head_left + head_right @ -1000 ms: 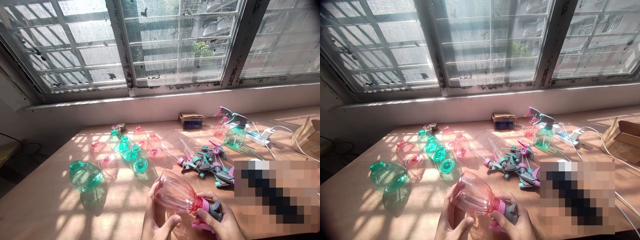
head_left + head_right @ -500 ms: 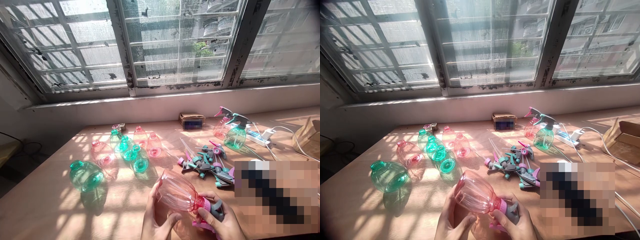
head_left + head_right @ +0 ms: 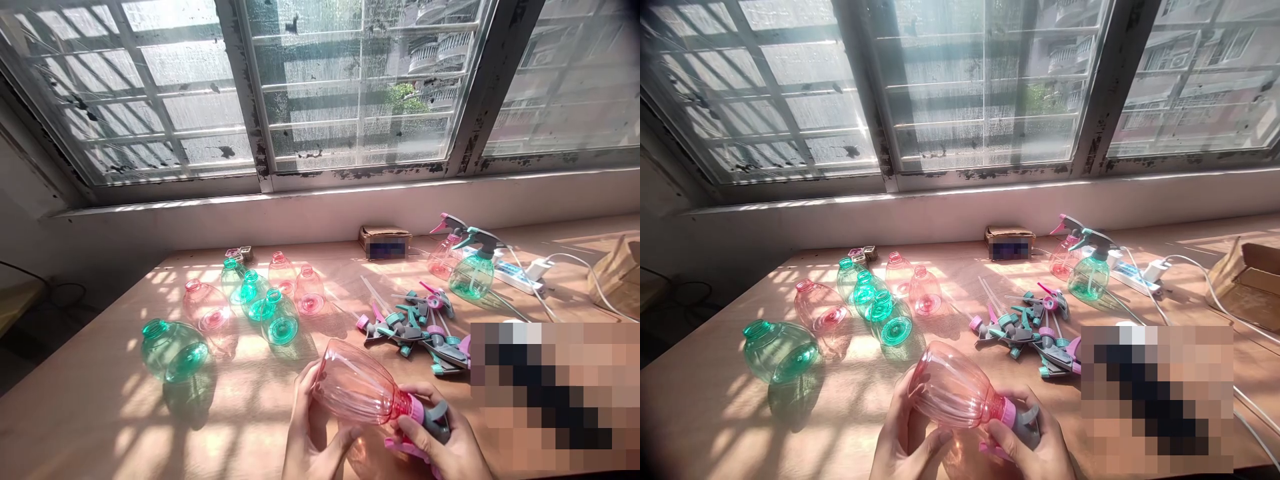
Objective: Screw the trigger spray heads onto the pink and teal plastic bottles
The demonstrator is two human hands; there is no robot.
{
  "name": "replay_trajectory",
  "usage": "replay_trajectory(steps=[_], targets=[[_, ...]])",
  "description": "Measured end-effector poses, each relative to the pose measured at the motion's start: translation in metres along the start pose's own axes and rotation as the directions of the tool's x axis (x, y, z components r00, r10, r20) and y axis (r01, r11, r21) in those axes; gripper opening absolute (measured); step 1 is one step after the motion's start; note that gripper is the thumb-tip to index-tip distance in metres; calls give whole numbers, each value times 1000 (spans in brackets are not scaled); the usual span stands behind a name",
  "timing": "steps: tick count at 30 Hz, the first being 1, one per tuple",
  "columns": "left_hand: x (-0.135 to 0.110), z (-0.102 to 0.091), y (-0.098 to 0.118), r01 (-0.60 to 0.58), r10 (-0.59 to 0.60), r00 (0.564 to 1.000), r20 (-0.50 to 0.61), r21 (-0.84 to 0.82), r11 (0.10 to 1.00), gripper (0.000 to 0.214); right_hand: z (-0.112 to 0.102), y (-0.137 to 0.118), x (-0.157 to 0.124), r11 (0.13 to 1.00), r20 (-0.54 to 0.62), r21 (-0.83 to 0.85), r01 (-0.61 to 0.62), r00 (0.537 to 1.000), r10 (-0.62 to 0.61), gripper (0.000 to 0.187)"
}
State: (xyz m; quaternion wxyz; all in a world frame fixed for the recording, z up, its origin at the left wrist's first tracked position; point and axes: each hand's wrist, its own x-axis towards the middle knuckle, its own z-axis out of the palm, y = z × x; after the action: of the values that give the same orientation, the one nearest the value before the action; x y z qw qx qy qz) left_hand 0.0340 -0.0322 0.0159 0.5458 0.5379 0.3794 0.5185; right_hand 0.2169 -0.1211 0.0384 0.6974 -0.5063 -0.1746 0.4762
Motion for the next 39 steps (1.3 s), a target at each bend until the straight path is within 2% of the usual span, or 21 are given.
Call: replay_trajectory(steps=[3, 9, 16, 21, 24, 29, 34, 39], targets=[[-1, 2, 1, 38, -38, 999, 2, -35, 999, 87, 2, 2, 0, 1000, 15, -12, 20, 1000, -20, 51], [-1, 7, 8, 99, -98, 995, 13, -144, 985, 81, 2, 4, 2, 996, 25, -77, 39, 999, -38, 52], [-3, -2, 13, -7, 6, 998, 70, 9, 1000, 69, -3, 1, 2, 999, 44, -48, -22, 999, 24, 55], [-9, 2, 6, 10, 5, 996, 91, -168, 986, 89, 0, -1, 0, 998, 82, -58, 2, 997, 3, 54], [-9, 5, 8, 61, -48, 997, 60, -236, 970, 81, 3, -3, -1, 993, 94, -119, 21, 996, -10, 51], [-3, 2, 17, 99, -98, 995, 15, -158, 983, 71, 3, -8, -1, 995, 113, -99, 12, 994, -1, 49], [0, 0, 17, 132, -126, 990, 56, -120, 984, 69, 2, -9, -2, 997, 100, -73, -1, 995, 8, 53], [-6, -1, 12, 90, -84, 995, 50, -141, 986, 86, 3, -6, -2, 994, 95, -109, 1, 995, 9, 56]])
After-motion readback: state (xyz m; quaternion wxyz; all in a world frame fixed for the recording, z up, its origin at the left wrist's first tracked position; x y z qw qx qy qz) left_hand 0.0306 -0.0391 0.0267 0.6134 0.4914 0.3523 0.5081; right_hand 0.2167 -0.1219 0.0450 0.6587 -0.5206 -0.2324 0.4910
